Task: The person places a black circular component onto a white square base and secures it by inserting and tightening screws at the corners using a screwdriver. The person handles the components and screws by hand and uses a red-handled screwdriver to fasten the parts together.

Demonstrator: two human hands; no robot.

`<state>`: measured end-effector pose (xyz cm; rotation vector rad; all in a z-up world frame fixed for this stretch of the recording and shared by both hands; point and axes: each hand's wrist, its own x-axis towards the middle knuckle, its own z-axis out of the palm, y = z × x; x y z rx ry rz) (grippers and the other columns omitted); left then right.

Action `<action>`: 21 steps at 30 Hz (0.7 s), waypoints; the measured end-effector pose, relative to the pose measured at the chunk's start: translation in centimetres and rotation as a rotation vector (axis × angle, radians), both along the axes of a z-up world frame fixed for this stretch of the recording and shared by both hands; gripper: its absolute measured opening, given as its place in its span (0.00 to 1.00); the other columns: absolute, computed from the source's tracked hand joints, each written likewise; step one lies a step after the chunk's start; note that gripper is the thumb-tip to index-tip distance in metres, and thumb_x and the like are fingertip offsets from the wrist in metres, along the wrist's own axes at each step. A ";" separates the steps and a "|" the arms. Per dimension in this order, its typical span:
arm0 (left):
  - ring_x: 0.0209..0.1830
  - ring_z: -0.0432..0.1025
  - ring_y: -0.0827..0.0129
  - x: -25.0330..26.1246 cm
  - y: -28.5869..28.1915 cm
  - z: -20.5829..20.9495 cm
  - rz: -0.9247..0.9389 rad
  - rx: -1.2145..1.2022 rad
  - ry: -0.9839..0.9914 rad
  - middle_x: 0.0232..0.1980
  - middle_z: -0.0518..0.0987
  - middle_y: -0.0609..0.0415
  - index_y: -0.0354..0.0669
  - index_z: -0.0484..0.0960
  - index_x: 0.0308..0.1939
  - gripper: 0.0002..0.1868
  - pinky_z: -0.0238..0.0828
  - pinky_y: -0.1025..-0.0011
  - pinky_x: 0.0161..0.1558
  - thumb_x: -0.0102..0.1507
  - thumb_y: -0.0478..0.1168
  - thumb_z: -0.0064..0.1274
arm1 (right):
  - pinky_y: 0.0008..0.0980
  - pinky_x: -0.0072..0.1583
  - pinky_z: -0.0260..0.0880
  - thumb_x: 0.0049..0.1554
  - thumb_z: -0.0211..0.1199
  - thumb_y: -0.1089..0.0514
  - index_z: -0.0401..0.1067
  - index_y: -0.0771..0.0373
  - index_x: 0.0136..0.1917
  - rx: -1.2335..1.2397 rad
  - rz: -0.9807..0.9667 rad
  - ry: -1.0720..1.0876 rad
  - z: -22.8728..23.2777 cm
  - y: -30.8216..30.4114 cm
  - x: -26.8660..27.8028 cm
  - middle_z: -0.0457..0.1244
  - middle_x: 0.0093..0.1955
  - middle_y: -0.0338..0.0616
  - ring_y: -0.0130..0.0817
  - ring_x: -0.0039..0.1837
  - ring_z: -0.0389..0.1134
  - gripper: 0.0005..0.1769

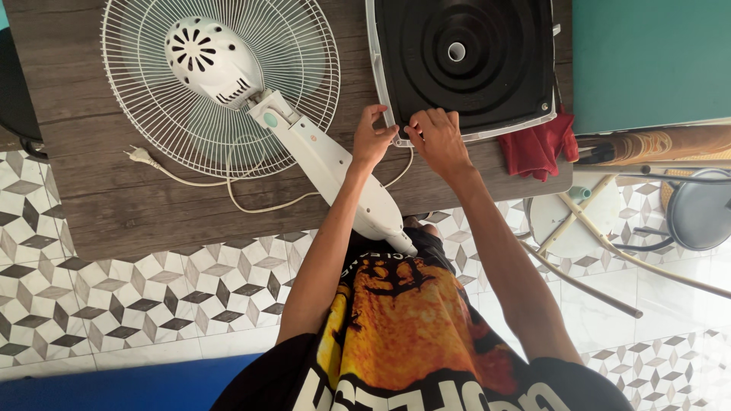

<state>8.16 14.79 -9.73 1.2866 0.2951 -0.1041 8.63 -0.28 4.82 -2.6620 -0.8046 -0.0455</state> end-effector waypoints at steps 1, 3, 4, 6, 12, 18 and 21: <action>0.51 0.82 0.55 0.0 0.1 0.2 -0.002 -0.010 -0.001 0.73 0.65 0.31 0.40 0.68 0.63 0.28 0.84 0.70 0.40 0.61 0.31 0.62 | 0.41 0.58 0.56 0.62 0.66 0.57 0.70 0.60 0.48 -0.021 0.010 -0.013 -0.2 0.0 0.1 0.64 0.43 0.39 0.39 0.50 0.64 0.07; 0.49 0.82 0.56 -0.2 0.2 0.6 -0.008 -0.032 -0.002 0.72 0.67 0.33 0.41 0.69 0.61 0.26 0.84 0.70 0.39 0.61 0.31 0.62 | 0.41 0.57 0.56 0.62 0.66 0.57 0.69 0.59 0.48 -0.053 0.023 -0.030 -0.5 0.0 0.1 0.63 0.43 0.40 0.40 0.51 0.64 0.08; 0.49 0.82 0.56 -0.5 0.3 0.8 -0.009 -0.037 -0.015 0.72 0.68 0.33 0.41 0.70 0.60 0.24 0.84 0.70 0.39 0.62 0.32 0.62 | 0.41 0.57 0.56 0.63 0.66 0.57 0.69 0.59 0.48 -0.063 0.027 -0.033 -0.7 0.0 0.1 0.63 0.44 0.41 0.40 0.51 0.64 0.08; 0.49 0.82 0.56 -0.5 0.4 1.6 -0.008 -0.047 -0.048 0.70 0.71 0.34 0.40 0.72 0.57 0.21 0.83 0.69 0.39 0.63 0.32 0.61 | 0.41 0.57 0.56 0.63 0.66 0.57 0.69 0.60 0.49 -0.056 0.020 -0.011 -0.8 0.0 0.3 0.64 0.44 0.41 0.40 0.51 0.64 0.08; 0.58 0.78 0.50 -1.8 0.6 5.6 -0.013 0.447 -0.199 0.73 0.63 0.31 0.40 0.81 0.49 0.09 0.80 0.64 0.53 0.65 0.32 0.57 | 0.41 0.59 0.56 0.61 0.67 0.58 0.72 0.61 0.50 0.062 -0.011 0.083 -0.3 0.2 -0.3 0.65 0.46 0.39 0.39 0.53 0.65 0.07; 0.67 0.70 0.41 -2.8 0.5 8.7 0.000 0.588 -0.256 0.72 0.66 0.32 0.41 0.86 0.45 0.06 0.76 0.58 0.57 0.65 0.32 0.56 | 0.40 0.60 0.56 0.59 0.70 0.59 0.75 0.59 0.48 0.141 -0.062 0.099 0.0 0.3 -0.8 0.67 0.46 0.37 0.37 0.53 0.65 0.06; 0.66 0.72 0.45 -3.0 0.1 8.5 -0.054 0.522 -0.113 0.76 0.63 0.34 0.42 0.85 0.43 0.06 0.75 0.58 0.57 0.64 0.34 0.54 | 0.40 0.59 0.56 0.58 0.70 0.59 0.75 0.60 0.47 0.143 -0.084 0.108 0.0 0.3 -1.0 0.67 0.45 0.37 0.37 0.52 0.65 0.06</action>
